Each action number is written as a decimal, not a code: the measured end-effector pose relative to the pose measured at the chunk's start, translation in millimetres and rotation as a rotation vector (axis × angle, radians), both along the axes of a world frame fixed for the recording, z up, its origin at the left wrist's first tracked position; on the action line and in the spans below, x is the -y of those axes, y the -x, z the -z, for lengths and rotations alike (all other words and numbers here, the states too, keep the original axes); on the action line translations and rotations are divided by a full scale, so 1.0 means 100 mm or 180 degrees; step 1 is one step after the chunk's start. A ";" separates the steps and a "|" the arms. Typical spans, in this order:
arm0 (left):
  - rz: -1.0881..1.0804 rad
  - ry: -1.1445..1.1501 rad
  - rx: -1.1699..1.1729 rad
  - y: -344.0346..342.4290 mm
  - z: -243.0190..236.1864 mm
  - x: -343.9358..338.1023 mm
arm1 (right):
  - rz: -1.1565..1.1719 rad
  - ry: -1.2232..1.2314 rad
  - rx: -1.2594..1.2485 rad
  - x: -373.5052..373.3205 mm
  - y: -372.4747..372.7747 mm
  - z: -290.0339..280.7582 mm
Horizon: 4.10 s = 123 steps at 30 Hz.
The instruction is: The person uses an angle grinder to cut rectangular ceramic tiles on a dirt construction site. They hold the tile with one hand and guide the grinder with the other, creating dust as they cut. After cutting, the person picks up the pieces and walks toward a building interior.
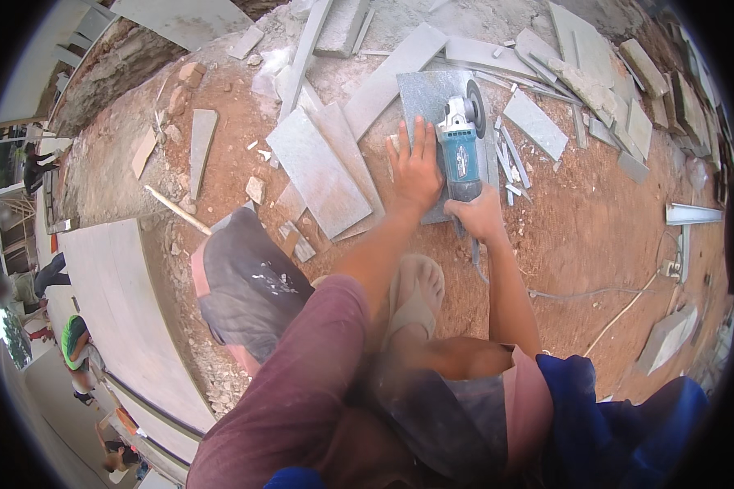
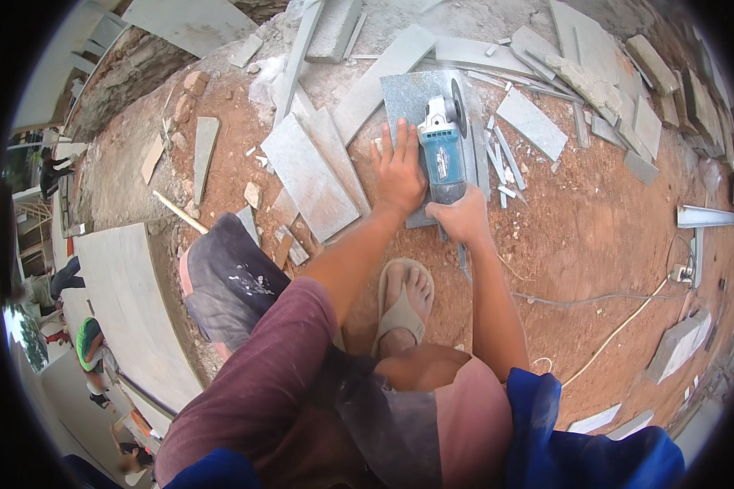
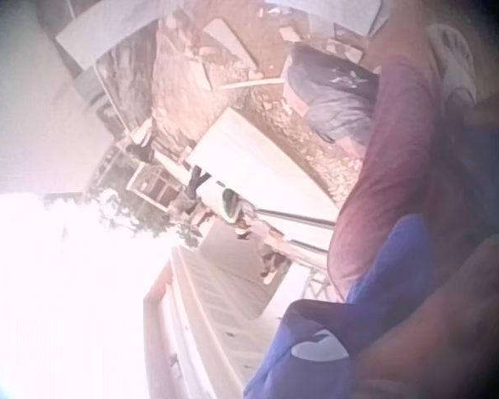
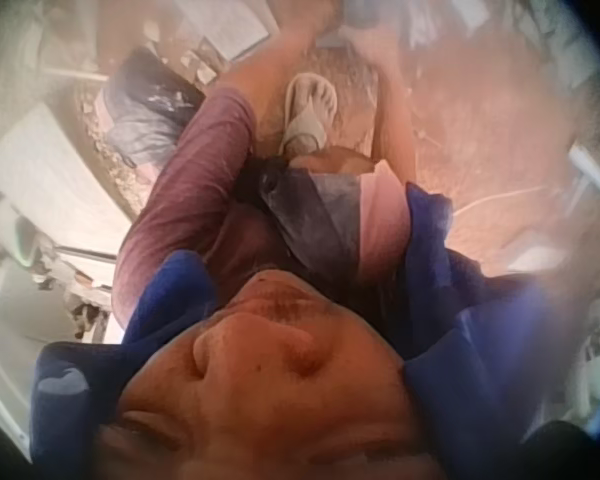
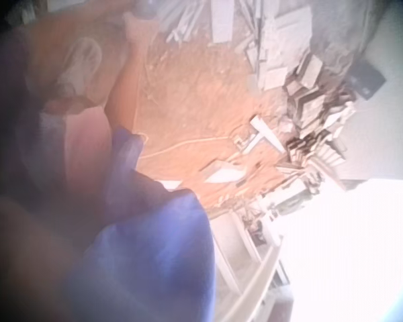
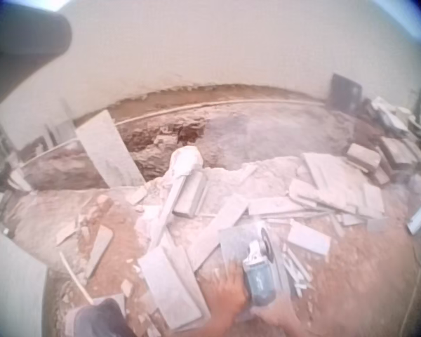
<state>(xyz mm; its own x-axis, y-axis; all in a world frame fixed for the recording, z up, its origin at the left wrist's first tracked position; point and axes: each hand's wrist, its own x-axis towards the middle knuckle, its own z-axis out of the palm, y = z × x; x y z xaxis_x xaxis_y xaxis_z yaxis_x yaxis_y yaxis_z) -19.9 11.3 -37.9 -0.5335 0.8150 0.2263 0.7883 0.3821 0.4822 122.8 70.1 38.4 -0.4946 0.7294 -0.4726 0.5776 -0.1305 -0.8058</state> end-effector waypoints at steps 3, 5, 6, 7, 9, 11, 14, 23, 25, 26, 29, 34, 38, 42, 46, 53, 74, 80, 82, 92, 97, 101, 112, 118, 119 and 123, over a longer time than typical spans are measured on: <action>0.0000 0.0004 0.0034 0.00 0.00 -0.01 | 0.0005 -0.0010 -0.0082 -0.02 0.01 -0.01; -0.0026 -0.0003 0.0034 0.00 0.01 -0.01 | 0.0007 0.0020 -0.0104 -0.01 0.04 -0.03; -0.0024 -0.0014 0.0047 -0.01 0.01 -0.02 | 0.0030 0.0044 -0.0103 -0.02 0.05 -0.06; -0.0019 -0.0001 0.0047 -0.02 0.01 -0.02 | 0.0056 0.0069 -0.0100 -0.03 0.05 -0.07; -0.0019 0.0031 0.0031 -0.01 0.01 -0.02 | 0.0008 0.0031 -0.0074 -0.06 0.06 -0.01; -0.0028 0.0032 0.0032 0.00 0.01 -0.03 | -0.0005 0.0033 -0.0088 -0.07 0.06 0.03; -0.0024 0.0035 0.0051 0.00 0.01 -0.03 | 0.0022 0.0062 -0.0118 -0.08 0.07 0.04; -0.0015 0.0105 0.0096 0.00 0.00 -0.03 | -0.0046 0.0015 -0.0078 -0.13 0.12 0.01; -0.0004 0.0104 0.0093 0.01 -0.01 -0.03 | -0.0015 -0.0050 -0.0119 -0.13 0.14 -0.01; 0.0001 0.0104 0.0084 0.00 -0.02 -0.03 | -0.0020 -0.0065 -0.0130 -0.13 0.14 -0.01; 0.0009 0.0091 0.0023 -0.01 -0.03 -0.02 | -0.0018 -0.0087 -0.0140 -0.14 0.15 0.00; 0.0004 0.0053 0.0004 0.00 0.00 -0.02 | 0.0026 -0.0082 -0.0163 -0.15 0.18 -0.04; 0.0004 0.0052 -0.0016 0.00 0.00 -0.02 | -0.0015 -0.0067 -0.0133 -0.18 0.19 0.02; 0.0007 0.0099 -0.0025 0.01 -0.01 -0.02 | 0.0000 -0.0116 -0.0123 -0.21 0.21 0.06; 0.0008 0.0054 -0.0011 0.00 -0.03 -0.02 | 0.0039 -0.0043 -0.0146 -0.22 0.22 0.07; 0.0073 -0.0036 0.0063 0.02 -0.05 -0.01 | -0.0029 -0.0141 -0.0228 -0.26 0.24 0.13; 0.0195 0.0117 -0.0068 0.02 -0.04 -0.02 | -0.0048 -0.0343 0.0418 -0.38 0.32 -0.17; 0.0228 0.0115 0.0019 0.02 -0.08 0.00 | -0.0169 -0.0402 0.0630 -0.41 0.35 -0.20; 0.0256 0.0084 0.0021 0.01 -0.08 0.00 | -0.0150 -0.0398 0.0603 -0.43 0.34 -0.19; 0.0251 0.0139 0.0033 0.05 -0.05 0.00 | -0.0164 -0.0416 0.0484 -0.49 0.40 -0.19; 0.0235 0.0159 0.0060 0.01 -0.07 -0.02 | -0.0107 -0.0481 0.0423 -0.54 0.39 -0.04; 0.0188 0.0150 -0.0035 0.03 -0.02 -0.03 | -0.0180 -0.0479 0.0544 -0.57 0.44 -0.06; 0.0175 0.0122 -0.0100 0.02 0.00 -0.06 | -0.0226 -0.0354 0.0446 -0.77 0.59 -0.21; 0.0150 0.0129 -0.0128 0.01 -0.01 -0.07 | -0.0054 -0.0464 0.0186 -0.80 0.63 -0.14; 0.0167 0.0117 -0.0141 0.00 -0.02 -0.05 | -0.0047 -0.0533 0.0153 -0.80 0.63 -0.14; 0.0165 0.0037 -0.0173 0.01 -0.01 -0.06 | -0.0054 -0.0617 0.0149 -0.80 0.64 -0.08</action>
<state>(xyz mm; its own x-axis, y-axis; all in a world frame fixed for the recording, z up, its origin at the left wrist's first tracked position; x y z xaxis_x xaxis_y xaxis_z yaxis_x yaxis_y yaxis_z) -20.6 17.1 -36.8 -0.4776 0.8440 0.2440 0.8321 0.3454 0.4339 58.6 150.4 46.3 -0.4882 0.8007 -0.3470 0.6159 0.0344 -0.7871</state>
